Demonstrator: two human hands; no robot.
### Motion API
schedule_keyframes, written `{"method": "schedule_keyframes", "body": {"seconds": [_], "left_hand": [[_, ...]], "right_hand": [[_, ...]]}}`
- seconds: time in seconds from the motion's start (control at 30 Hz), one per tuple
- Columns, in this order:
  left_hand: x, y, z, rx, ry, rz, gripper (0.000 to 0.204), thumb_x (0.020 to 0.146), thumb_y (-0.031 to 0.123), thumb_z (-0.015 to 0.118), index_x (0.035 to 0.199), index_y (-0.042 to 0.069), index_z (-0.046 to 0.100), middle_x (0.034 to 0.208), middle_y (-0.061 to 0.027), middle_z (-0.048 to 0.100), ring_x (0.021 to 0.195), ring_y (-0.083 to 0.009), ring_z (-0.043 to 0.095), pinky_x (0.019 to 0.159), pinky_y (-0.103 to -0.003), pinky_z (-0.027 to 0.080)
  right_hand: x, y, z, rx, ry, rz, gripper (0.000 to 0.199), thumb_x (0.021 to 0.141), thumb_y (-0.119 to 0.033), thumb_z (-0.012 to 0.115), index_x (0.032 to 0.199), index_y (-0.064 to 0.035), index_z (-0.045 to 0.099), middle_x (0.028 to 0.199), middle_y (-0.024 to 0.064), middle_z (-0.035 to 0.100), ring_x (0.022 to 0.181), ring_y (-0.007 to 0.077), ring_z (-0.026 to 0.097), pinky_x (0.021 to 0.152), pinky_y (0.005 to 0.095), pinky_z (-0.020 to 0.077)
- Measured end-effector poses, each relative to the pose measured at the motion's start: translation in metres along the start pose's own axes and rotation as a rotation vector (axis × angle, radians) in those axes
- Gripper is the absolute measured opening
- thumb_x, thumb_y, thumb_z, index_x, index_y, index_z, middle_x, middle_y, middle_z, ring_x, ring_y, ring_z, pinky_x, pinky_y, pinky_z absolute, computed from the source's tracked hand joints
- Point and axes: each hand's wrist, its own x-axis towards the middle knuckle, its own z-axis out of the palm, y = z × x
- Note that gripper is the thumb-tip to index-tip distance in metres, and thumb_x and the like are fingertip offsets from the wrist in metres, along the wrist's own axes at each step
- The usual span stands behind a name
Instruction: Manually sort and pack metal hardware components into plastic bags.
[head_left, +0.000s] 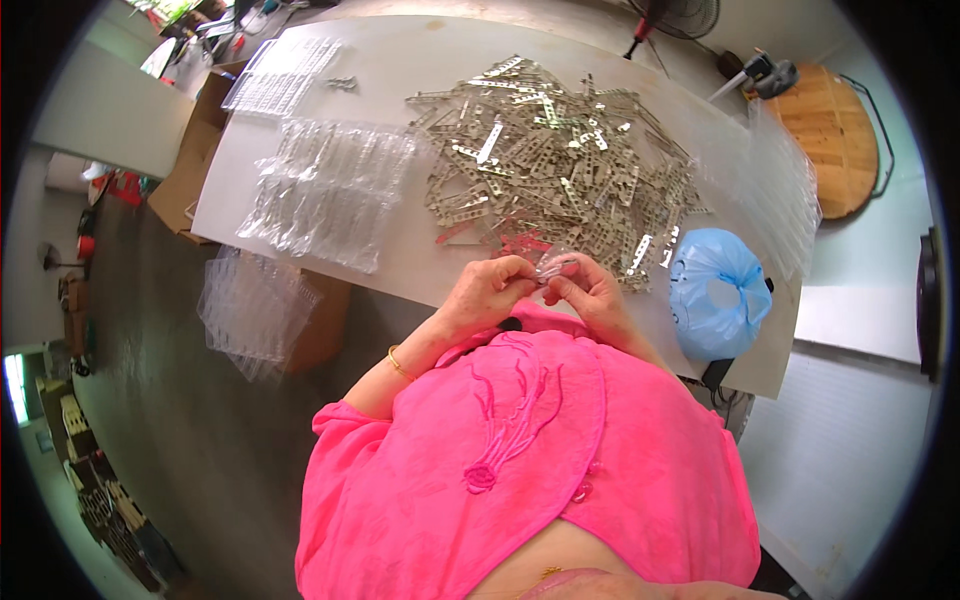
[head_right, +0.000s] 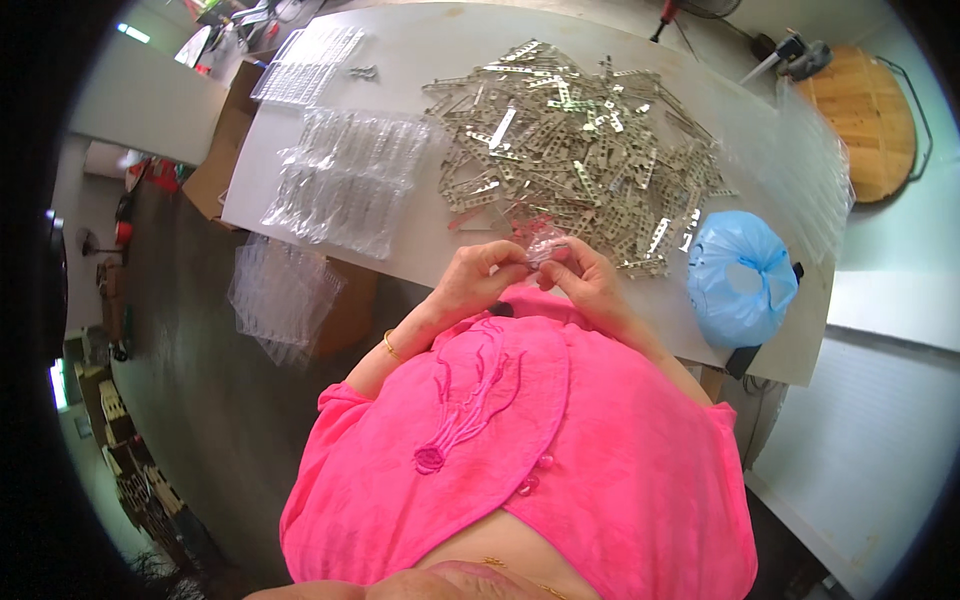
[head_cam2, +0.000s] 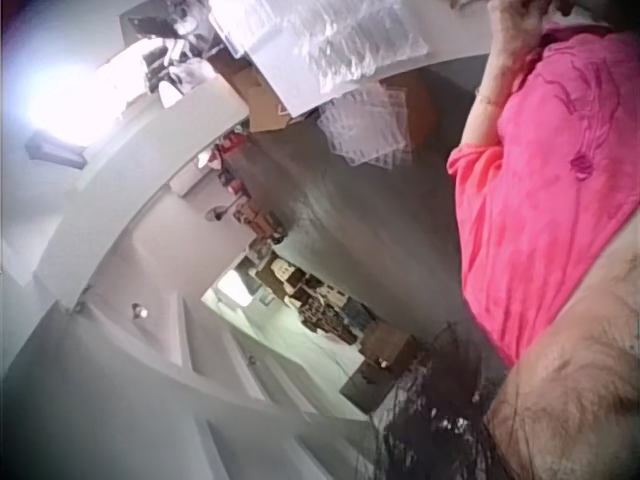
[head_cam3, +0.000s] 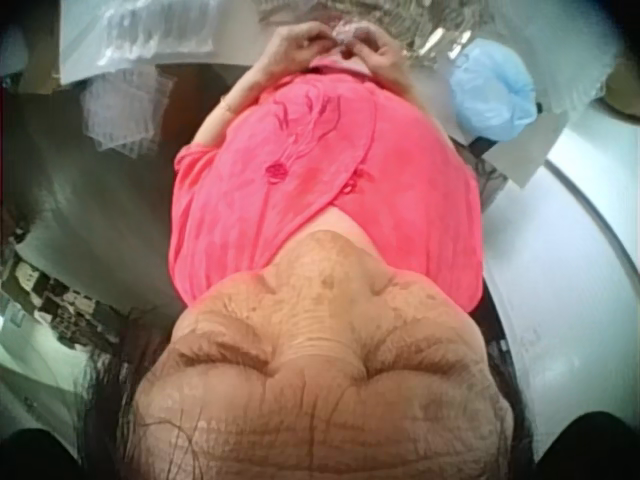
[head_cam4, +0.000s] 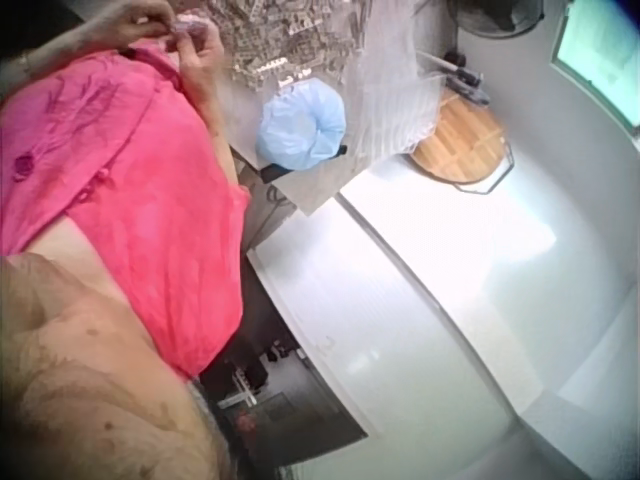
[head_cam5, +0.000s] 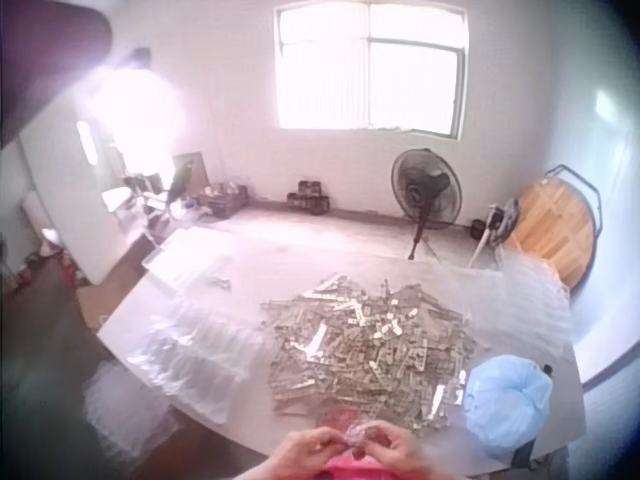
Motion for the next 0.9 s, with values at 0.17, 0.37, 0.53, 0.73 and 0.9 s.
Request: {"method": "schedule_keyframes", "body": {"seconds": [0.17, 0.37, 0.53, 0.73, 0.9], "left_hand": [[-0.004, -0.007, -0.009, -0.107, -0.067, -0.044, 0.015, 0.086, 0.010, 0.067, 0.099, 0.002, 0.070, 0.082, -0.0067, 0.070, 0.075, -0.0105, 0.061, 0.068, -0.028, 0.049], [-0.009, -0.020, -0.033, 0.018, -0.073, -0.035, 0.015, 0.085, 0.013, 0.068, 0.098, 0.004, 0.070, 0.083, -0.0113, 0.069, 0.074, -0.0194, 0.065, 0.069, -0.033, 0.050], [-0.021, -0.041, -0.060, 0.067, 0.052, 0.088, 0.014, 0.082, 0.011, 0.068, 0.093, 0.002, 0.068, 0.082, -0.0156, 0.067, 0.075, -0.0266, 0.066, 0.069, -0.035, 0.050], [-0.041, -0.069, -0.111, 0.134, 0.179, -0.074, 0.016, 0.083, 0.011, 0.065, 0.093, 0.000, 0.068, 0.079, -0.0156, 0.066, 0.073, -0.0224, 0.065, 0.068, -0.034, 0.050], [-0.041, -0.108, -0.146, 0.180, 0.240, -0.032, 0.016, 0.081, 0.013, 0.065, 0.088, -0.001, 0.068, 0.080, -0.0161, 0.068, 0.073, -0.0204, 0.067, 0.066, -0.034, 0.051]], "right_hand": [[0.007, 0.000, 0.009, -0.029, -0.047, 0.046, 0.012, 0.095, -0.004, 0.060, 0.106, -0.0024, 0.059, 0.098, 0.0048, 0.063, 0.083, 0.0127, 0.062, 0.075, 0.0273, 0.0515], [0.017, 0.004, 0.033, -0.052, -0.047, 0.058, 0.015, 0.094, -0.003, 0.059, 0.109, -0.0013, 0.060, 0.091, 0.0051, 0.066, 0.079, 0.0118, 0.062, 0.074, 0.0261, 0.0507], [0.036, -0.007, 0.052, -0.194, -0.113, 0.069, 0.027, 0.094, -0.006, 0.062, 0.119, -0.0010, 0.053, 0.098, 0.0061, 0.064, 0.085, 0.0124, 0.063, 0.075, 0.0267, 0.0517], [0.066, -0.080, 0.096, -0.373, -0.024, -0.054, 0.032, 0.096, -0.012, 0.059, 0.124, 0.0004, 0.049, 0.104, 0.0072, 0.060, 0.093, 0.0137, 0.061, 0.085, 0.0281, 0.0522], [0.064, -0.158, 0.213, -0.102, -0.547, -0.107, 0.020, 0.098, -0.011, 0.055, 0.115, -0.0013, 0.056, 0.098, 0.0068, 0.061, 0.096, 0.0120, 0.057, 0.088, 0.0277, 0.0454]]}}
